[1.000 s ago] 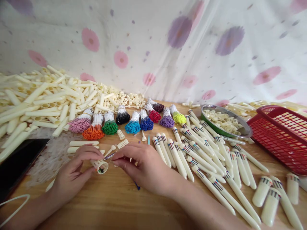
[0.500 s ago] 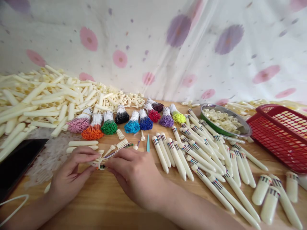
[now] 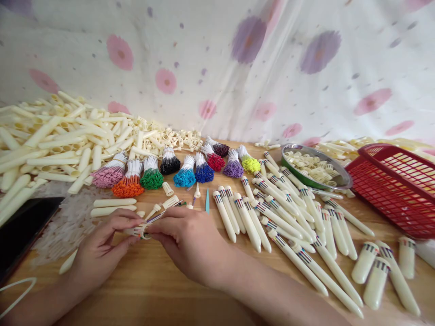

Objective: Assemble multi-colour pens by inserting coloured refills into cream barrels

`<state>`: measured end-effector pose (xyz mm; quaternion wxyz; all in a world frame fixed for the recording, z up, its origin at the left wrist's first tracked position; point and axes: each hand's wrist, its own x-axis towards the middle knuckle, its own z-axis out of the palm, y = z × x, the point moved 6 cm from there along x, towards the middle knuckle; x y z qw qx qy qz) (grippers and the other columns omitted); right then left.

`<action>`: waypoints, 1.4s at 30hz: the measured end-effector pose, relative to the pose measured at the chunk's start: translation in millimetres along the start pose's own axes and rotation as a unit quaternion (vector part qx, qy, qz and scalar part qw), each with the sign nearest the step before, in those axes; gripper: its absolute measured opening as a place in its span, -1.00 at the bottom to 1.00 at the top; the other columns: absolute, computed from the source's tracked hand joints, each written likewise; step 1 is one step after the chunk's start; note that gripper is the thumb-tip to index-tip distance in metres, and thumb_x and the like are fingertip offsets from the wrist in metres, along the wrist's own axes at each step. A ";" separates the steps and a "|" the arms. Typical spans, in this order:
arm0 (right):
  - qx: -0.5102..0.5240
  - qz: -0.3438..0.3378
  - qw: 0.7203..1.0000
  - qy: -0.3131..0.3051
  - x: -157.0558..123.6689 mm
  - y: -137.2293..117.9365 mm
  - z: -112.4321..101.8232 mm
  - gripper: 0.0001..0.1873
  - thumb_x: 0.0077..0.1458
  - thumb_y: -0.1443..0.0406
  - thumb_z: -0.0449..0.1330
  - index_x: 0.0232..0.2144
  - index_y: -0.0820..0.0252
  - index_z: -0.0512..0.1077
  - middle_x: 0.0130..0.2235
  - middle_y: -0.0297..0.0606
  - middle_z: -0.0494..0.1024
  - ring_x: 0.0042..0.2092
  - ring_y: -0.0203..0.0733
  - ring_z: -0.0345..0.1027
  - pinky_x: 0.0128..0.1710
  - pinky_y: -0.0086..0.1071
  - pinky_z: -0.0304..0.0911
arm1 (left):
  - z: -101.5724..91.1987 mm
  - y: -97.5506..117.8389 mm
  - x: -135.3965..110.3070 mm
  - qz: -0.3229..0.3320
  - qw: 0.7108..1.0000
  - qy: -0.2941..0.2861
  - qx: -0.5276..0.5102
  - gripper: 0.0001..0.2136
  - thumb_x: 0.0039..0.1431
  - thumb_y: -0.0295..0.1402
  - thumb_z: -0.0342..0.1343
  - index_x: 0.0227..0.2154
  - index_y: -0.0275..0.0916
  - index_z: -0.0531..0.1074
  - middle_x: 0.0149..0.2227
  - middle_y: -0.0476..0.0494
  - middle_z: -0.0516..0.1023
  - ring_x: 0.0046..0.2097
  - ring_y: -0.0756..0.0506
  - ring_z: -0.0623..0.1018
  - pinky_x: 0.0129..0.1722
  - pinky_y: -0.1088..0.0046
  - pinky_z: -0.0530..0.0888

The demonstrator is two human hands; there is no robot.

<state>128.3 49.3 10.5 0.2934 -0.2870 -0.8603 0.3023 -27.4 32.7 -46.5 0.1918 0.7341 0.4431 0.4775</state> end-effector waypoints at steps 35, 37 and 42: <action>0.063 0.024 0.989 -0.128 6.5 19.5 -9.9 -0.85 0.10 0.47 0.14 -0.33 0.32 0.53 -0.39 -0.25 0.54 -0.37 -0.37 0.36 -0.38 -0.55 0.24 | 25.5 -7.4 -7.6 -0.264 0.938 -0.106 -0.198 -0.78 -0.02 -0.42 0.19 -0.26 -0.07 0.54 -0.29 -0.02 0.66 -0.26 -0.12 0.63 -0.29 0.39 0.57; 0.090 0.033 0.986 -0.135 6.8 23.4 -7.7 -0.86 0.09 0.47 0.16 -0.35 0.34 0.53 -0.40 -0.24 0.54 -0.38 -0.38 0.37 -0.39 -0.57 0.24 | 26.4 -8.1 -8.9 -0.264 0.938 -0.113 -0.194 -0.79 -0.01 -0.41 0.19 -0.26 -0.06 0.54 -0.30 0.00 0.66 -0.26 -0.11 0.63 -0.29 0.40 0.57; 0.067 0.038 0.990 -0.120 6.7 24.0 -4.7 -0.86 0.06 0.50 0.17 -0.38 0.33 0.54 -0.42 -0.26 0.54 -0.40 -0.38 0.35 -0.41 -0.56 0.22 | 22.1 -11.2 -9.1 -0.242 0.955 -0.116 -0.128 -0.77 0.01 -0.39 0.19 -0.23 -0.03 0.54 -0.25 0.00 0.64 -0.22 -0.11 0.61 -0.25 0.38 0.55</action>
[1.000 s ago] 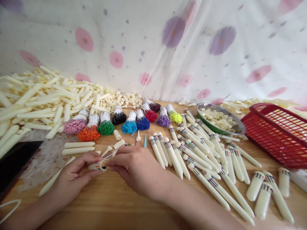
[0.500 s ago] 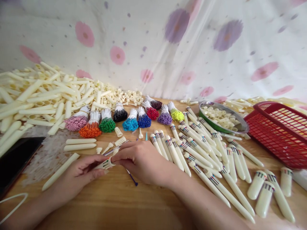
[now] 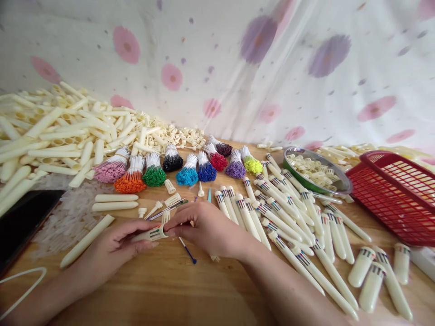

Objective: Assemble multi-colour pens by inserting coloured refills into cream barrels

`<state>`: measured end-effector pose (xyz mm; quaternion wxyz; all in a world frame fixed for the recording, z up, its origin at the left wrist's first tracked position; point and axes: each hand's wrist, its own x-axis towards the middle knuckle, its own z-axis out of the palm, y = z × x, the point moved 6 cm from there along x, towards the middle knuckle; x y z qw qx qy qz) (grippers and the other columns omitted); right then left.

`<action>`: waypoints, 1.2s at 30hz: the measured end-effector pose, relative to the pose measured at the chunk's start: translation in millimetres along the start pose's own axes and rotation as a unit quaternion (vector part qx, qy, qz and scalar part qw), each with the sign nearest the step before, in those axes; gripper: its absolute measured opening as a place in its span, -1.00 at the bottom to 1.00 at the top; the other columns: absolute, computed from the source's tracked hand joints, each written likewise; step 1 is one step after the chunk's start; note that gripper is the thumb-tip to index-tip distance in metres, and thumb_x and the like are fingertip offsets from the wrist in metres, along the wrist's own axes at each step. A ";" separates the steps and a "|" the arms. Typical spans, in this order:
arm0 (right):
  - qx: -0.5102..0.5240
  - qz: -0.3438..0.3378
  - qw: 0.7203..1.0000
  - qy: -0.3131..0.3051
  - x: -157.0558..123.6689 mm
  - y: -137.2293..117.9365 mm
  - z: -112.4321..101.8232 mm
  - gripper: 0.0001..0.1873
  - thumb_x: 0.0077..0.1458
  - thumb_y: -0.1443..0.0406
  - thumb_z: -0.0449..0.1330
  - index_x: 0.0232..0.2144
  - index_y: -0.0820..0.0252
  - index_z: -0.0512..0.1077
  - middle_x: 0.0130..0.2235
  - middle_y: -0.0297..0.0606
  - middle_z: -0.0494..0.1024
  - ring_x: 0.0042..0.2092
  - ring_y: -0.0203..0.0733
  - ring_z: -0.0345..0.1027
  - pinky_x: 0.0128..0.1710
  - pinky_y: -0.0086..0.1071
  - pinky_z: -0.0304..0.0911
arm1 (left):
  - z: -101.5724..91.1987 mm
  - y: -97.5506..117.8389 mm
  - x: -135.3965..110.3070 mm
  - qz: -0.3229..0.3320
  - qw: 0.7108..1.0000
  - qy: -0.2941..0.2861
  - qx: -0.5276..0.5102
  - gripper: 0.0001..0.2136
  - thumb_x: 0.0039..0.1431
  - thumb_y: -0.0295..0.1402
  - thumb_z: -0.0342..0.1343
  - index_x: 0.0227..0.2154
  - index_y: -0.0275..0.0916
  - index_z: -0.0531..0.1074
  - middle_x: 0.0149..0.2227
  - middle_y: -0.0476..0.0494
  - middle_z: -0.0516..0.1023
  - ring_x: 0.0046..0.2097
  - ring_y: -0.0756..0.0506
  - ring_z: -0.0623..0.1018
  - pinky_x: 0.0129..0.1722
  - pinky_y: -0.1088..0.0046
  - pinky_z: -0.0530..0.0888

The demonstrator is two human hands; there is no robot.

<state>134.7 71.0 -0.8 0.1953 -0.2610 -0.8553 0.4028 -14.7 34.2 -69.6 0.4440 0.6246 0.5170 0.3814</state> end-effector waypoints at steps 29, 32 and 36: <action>-0.257 -0.109 0.960 -0.013 -4.9 -16.6 6.0 -0.69 0.17 0.50 -0.06 -0.38 0.27 0.47 -0.42 -0.21 0.43 -0.38 -0.25 0.22 -0.41 -0.40 0.09 | -0.5 3.9 -0.2 0.020 0.999 0.032 -0.001 -0.78 0.03 -0.40 0.17 -0.22 -0.08 0.53 -0.22 -0.06 0.64 -0.21 -0.15 0.62 -0.30 0.36 0.58; -0.269 -0.125 0.955 0.001 -4.8 -14.2 7.6 -0.69 0.19 0.49 -0.08 -0.35 0.28 0.46 -0.41 -0.19 0.44 -0.36 -0.24 0.23 -0.39 -0.39 0.12 | -3.6 10.3 -3.5 0.067 0.994 0.057 0.071 -0.78 0.09 -0.39 0.13 -0.18 -0.07 0.50 -0.18 -0.07 0.62 -0.17 -0.14 0.59 -0.24 0.34 0.56; -0.192 -0.103 0.976 0.024 -4.3 -14.9 5.0 -0.71 0.17 0.49 -0.05 -0.33 0.27 0.46 -0.40 -0.20 0.42 -0.36 -0.27 0.25 -0.38 -0.43 0.16 | -7.3 22.2 -7.2 0.148 0.973 0.085 0.152 -0.78 0.12 -0.41 0.10 -0.16 -0.09 0.49 -0.19 -0.07 0.62 -0.15 -0.13 0.57 -0.13 0.29 0.51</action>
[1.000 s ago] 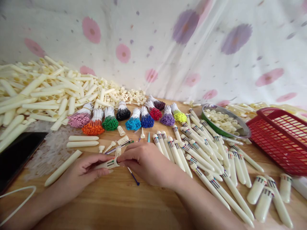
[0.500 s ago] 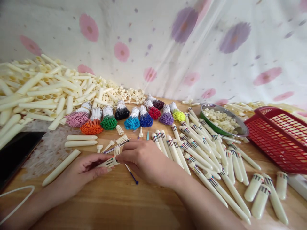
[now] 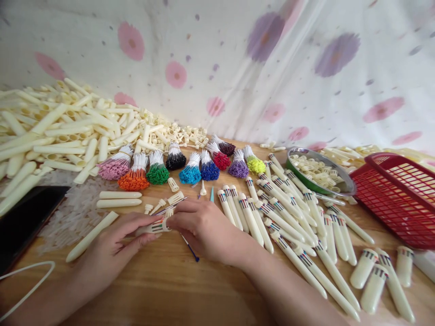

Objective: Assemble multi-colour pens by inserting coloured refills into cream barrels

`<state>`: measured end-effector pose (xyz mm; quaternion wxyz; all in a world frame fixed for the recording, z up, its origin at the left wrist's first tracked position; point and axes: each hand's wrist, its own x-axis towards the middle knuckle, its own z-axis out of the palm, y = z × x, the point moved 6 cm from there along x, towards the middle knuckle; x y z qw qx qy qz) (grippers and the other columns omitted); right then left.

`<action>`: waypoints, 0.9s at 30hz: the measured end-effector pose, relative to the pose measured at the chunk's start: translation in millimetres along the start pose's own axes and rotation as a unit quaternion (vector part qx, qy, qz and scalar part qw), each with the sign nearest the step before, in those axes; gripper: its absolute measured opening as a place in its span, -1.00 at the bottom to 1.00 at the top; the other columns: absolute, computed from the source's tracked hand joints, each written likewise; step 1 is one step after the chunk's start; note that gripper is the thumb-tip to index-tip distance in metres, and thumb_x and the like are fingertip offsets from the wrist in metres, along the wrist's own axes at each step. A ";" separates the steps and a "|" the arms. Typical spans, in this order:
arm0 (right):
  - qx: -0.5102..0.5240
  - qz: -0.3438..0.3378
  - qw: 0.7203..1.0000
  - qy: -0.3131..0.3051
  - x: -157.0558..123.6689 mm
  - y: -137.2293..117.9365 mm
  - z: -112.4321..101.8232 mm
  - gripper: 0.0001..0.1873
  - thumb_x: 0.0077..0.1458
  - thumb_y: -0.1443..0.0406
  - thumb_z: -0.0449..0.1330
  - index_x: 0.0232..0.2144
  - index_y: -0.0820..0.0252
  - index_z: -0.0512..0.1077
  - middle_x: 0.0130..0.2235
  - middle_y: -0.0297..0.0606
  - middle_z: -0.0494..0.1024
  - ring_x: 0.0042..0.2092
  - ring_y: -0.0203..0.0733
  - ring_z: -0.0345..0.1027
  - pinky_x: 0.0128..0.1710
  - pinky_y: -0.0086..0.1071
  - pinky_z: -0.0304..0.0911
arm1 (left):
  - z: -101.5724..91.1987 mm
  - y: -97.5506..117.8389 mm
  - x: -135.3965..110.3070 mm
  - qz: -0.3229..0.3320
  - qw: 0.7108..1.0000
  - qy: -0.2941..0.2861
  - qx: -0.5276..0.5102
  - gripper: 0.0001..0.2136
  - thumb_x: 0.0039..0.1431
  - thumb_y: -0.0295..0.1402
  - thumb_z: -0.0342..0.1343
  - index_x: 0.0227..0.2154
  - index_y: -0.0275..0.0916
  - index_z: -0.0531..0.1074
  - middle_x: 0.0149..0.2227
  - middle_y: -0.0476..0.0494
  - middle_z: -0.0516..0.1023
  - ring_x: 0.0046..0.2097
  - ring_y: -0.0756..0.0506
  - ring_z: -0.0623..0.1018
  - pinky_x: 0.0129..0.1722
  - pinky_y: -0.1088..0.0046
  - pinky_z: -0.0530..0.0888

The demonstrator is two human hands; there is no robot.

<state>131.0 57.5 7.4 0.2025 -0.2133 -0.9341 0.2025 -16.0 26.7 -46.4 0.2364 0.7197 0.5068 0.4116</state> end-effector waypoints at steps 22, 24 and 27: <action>0.477 0.383 0.791 -0.014 -11.9 35.1 34.7 -0.72 -0.09 0.14 0.27 -0.40 0.27 0.51 -0.53 -0.36 0.43 -0.61 -0.48 -0.03 -0.65 -0.52 -0.11 | -10.9 10.9 -2.2 0.075 0.993 0.061 0.072 -0.82 0.16 -0.35 0.09 -0.17 -0.13 0.48 -0.20 -0.10 0.62 -0.15 -0.12 0.56 -0.13 0.29 0.50; 0.473 0.373 0.798 -0.017 -11.9 35.5 35.6 -0.78 -0.06 0.20 0.24 -0.42 0.26 0.51 -0.53 -0.37 0.44 -0.62 -0.49 -0.06 -0.65 -0.51 -0.13 | -9.3 7.7 -3.1 0.055 0.996 0.050 0.057 -0.81 0.15 -0.37 0.10 -0.17 -0.13 0.48 -0.20 -0.09 0.61 -0.14 -0.12 0.56 -0.12 0.28 0.50; 0.425 0.338 0.840 -0.004 -9.7 33.2 30.7 -0.87 -0.02 0.31 0.19 -0.50 0.24 0.50 -0.55 -0.41 0.41 -0.62 -0.49 -0.04 -0.62 -0.51 -0.10 | -7.5 3.5 -3.2 0.017 0.998 0.044 0.030 -0.82 0.12 -0.38 0.11 -0.20 -0.13 0.51 -0.23 -0.08 0.62 -0.15 -0.13 0.57 -0.12 0.28 0.50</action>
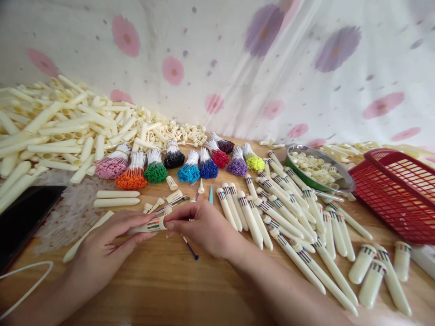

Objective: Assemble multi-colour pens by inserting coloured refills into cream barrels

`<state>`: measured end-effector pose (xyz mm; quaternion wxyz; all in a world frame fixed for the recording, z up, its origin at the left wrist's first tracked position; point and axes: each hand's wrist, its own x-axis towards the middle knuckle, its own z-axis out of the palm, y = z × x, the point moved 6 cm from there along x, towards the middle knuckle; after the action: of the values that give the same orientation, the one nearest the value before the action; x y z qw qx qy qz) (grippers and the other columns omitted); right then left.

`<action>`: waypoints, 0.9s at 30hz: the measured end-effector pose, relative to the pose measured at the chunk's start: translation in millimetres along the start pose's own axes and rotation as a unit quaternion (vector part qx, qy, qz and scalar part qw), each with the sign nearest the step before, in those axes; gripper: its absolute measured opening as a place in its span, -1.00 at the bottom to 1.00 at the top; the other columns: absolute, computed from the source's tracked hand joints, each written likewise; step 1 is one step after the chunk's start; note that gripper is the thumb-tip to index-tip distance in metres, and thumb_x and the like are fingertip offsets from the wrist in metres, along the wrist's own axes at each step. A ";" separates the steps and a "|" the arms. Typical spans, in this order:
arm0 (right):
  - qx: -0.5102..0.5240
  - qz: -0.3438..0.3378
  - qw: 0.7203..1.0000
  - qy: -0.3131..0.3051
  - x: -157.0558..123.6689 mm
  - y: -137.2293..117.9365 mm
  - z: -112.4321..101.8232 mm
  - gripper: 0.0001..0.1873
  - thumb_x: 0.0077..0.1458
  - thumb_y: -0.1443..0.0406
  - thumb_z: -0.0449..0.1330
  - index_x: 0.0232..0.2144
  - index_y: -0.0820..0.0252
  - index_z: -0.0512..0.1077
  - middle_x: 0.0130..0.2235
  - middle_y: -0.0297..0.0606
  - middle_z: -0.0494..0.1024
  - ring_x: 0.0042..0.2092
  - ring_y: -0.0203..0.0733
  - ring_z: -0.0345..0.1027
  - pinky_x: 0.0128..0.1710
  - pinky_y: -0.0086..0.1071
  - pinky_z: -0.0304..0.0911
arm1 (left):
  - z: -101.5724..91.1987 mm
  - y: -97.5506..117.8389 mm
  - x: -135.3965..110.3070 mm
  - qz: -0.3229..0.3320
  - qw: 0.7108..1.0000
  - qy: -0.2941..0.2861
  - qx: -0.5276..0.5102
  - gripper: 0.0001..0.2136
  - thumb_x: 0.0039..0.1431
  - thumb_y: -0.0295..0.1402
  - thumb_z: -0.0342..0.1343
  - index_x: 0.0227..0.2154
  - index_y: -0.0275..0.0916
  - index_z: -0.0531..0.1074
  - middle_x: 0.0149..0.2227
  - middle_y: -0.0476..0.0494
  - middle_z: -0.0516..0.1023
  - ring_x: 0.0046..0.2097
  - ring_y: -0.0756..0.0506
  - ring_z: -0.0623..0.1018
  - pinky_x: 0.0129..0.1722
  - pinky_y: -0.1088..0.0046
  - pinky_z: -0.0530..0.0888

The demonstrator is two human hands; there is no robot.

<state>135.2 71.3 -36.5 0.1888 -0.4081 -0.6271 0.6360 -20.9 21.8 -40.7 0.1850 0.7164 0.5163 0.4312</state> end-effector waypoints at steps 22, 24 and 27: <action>-0.214 -0.117 0.970 -0.012 -10.7 -20.3 2.2 -0.97 -0.01 0.43 0.20 -0.46 0.27 0.45 -0.52 -0.41 0.35 -0.49 -0.43 0.18 -0.49 -0.54 0.11 | 14.4 -19.9 -6.9 -0.245 0.953 -0.023 -0.179 -0.81 -0.10 -0.37 0.21 -0.34 -0.09 0.57 -0.22 -0.02 0.63 -0.17 -0.11 0.59 -0.17 0.40 0.55; -0.256 -0.139 0.957 0.013 -10.7 -24.0 3.4 -0.92 0.02 0.44 0.19 -0.50 0.27 0.42 -0.51 -0.41 0.34 -0.49 -0.43 0.18 -0.47 -0.53 0.10 | 15.3 -20.2 -7.0 -0.251 0.951 -0.027 -0.180 -0.81 -0.10 -0.37 0.21 -0.35 -0.09 0.57 -0.24 -0.02 0.64 -0.18 -0.12 0.60 -0.17 0.39 0.55; -0.299 -0.175 0.937 0.036 -10.9 -27.5 5.1 -0.88 0.03 0.46 0.20 -0.53 0.28 0.40 -0.50 -0.40 0.33 -0.47 -0.42 0.18 -0.45 -0.51 0.09 | 15.9 -21.0 -6.6 -0.254 0.952 -0.029 -0.170 -0.81 -0.10 -0.36 0.21 -0.35 -0.11 0.56 -0.25 -0.03 0.64 -0.18 -0.13 0.59 -0.16 0.38 0.54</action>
<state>130.3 63.8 -7.8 0.1888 -0.3519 -0.8430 0.3605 -20.8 27.1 -67.3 0.4224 0.5315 0.5948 0.4305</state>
